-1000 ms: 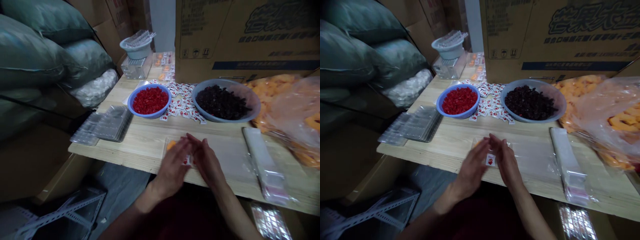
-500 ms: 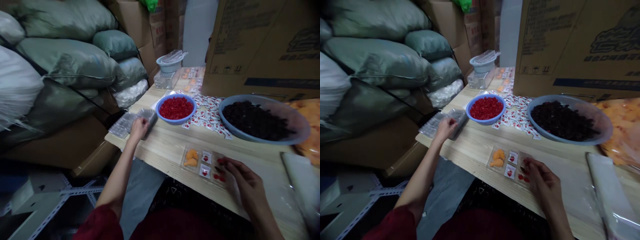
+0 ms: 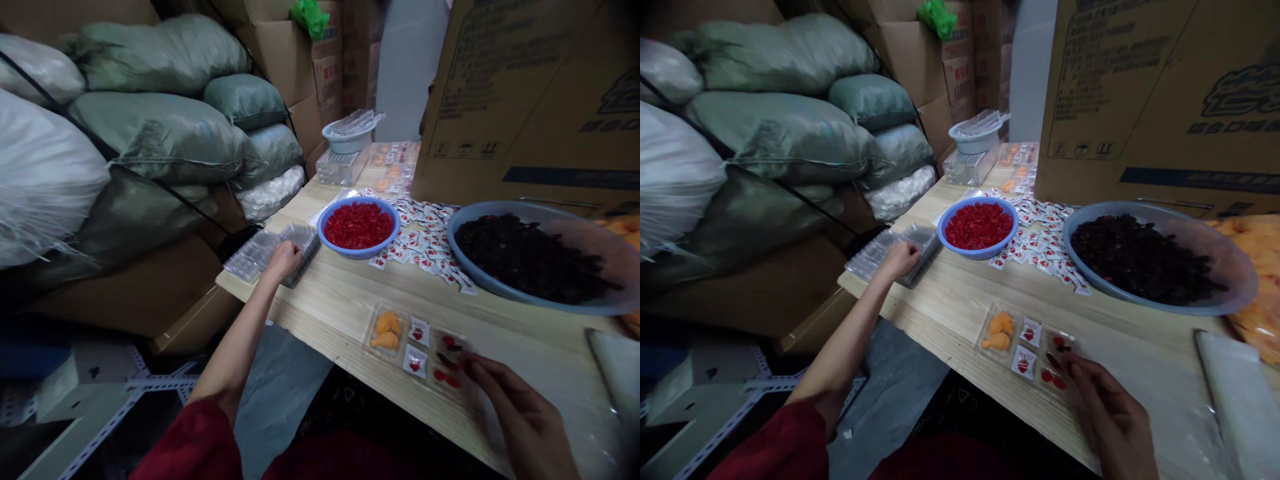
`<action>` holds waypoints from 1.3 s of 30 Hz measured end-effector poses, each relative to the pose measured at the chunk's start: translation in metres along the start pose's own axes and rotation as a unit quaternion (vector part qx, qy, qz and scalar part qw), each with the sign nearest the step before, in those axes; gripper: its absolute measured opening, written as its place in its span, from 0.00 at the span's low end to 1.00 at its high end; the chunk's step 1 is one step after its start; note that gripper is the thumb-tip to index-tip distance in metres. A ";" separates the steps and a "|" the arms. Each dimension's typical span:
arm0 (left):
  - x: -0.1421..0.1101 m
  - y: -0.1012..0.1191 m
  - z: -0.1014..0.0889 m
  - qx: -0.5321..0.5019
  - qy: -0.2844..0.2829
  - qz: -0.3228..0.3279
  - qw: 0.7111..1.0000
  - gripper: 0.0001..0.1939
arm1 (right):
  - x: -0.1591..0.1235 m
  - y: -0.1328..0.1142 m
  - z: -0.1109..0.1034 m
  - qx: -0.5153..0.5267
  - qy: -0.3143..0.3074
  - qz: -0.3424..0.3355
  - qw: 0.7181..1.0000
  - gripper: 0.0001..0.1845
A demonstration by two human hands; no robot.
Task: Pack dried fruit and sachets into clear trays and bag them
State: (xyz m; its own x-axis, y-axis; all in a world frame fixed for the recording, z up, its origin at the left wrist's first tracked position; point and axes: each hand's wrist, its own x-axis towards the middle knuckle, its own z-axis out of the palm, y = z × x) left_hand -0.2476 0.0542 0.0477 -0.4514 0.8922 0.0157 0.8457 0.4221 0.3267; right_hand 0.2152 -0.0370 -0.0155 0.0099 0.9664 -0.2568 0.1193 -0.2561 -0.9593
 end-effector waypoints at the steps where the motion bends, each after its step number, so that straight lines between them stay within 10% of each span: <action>1: -0.001 0.004 0.000 0.013 0.005 -0.002 1.000 0.07 | -0.001 0.001 0.000 -0.005 -0.006 -0.004 1.000 0.25; 39: 0.040 -0.019 0.008 -0.211 -0.119 -0.031 0.970 0.14 | -0.012 -0.006 0.001 -0.012 -0.040 -0.009 0.999 0.26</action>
State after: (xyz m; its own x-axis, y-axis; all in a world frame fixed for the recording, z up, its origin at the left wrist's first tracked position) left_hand -0.2795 0.0836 0.0347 -0.3764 0.9004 -0.2182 0.6042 0.4171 0.6789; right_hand 0.2133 -0.0471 -0.0068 -0.0714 0.9657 -0.2495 0.1431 -0.2376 -0.9608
